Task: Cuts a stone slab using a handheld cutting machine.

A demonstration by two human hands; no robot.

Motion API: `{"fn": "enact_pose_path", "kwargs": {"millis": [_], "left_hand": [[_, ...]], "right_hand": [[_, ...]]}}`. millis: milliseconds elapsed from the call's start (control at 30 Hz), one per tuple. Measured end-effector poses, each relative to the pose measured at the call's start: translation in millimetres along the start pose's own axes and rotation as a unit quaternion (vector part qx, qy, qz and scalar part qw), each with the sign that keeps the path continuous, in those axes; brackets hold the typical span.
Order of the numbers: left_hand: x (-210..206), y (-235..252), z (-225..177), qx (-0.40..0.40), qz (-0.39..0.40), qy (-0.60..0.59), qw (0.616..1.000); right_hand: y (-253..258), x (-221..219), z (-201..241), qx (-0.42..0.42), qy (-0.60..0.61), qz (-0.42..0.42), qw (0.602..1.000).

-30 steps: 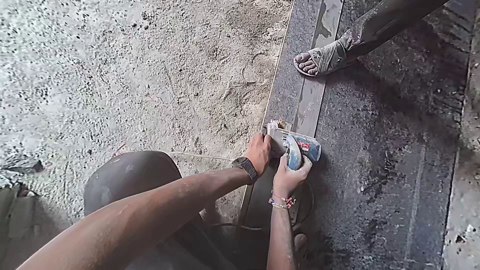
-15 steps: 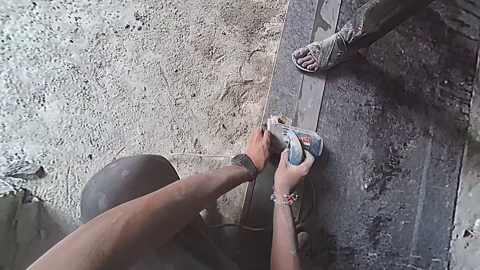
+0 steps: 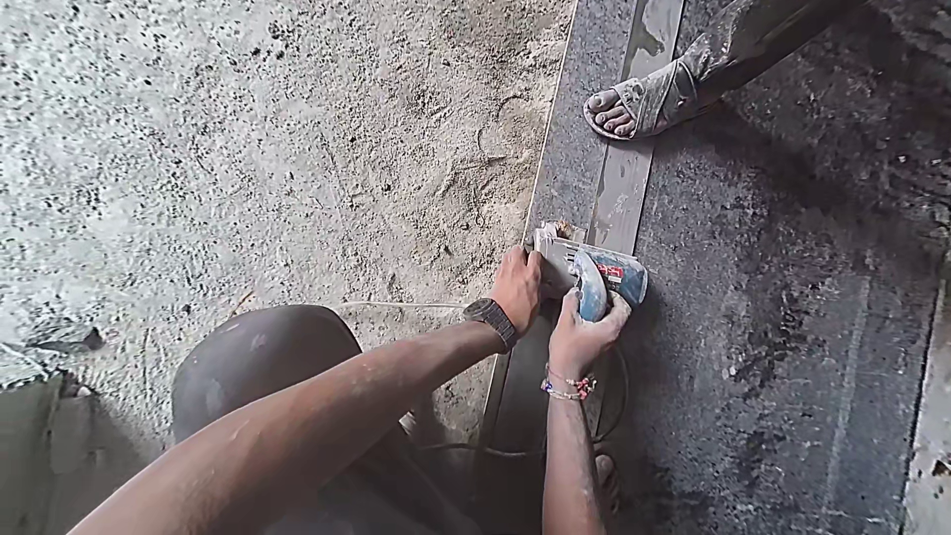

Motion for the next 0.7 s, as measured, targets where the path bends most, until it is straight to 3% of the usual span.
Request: {"fn": "enact_pose_path", "kwargs": {"millis": [700], "left_hand": [[14,13,-4,-0.017,-0.06,-0.002,0.998]], "right_hand": [[15,-11,8,-0.005,0.0,0.018,1.0]]}}
Point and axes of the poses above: each hand's wrist, its own y-axis towards the middle knuckle, its own x-axis out of the back of the hand, z = x × y, the point moved 9 cm from there along y, towards the middle knuckle, and after that the axes turned 5 degrees about y, right-handed, at the moved point
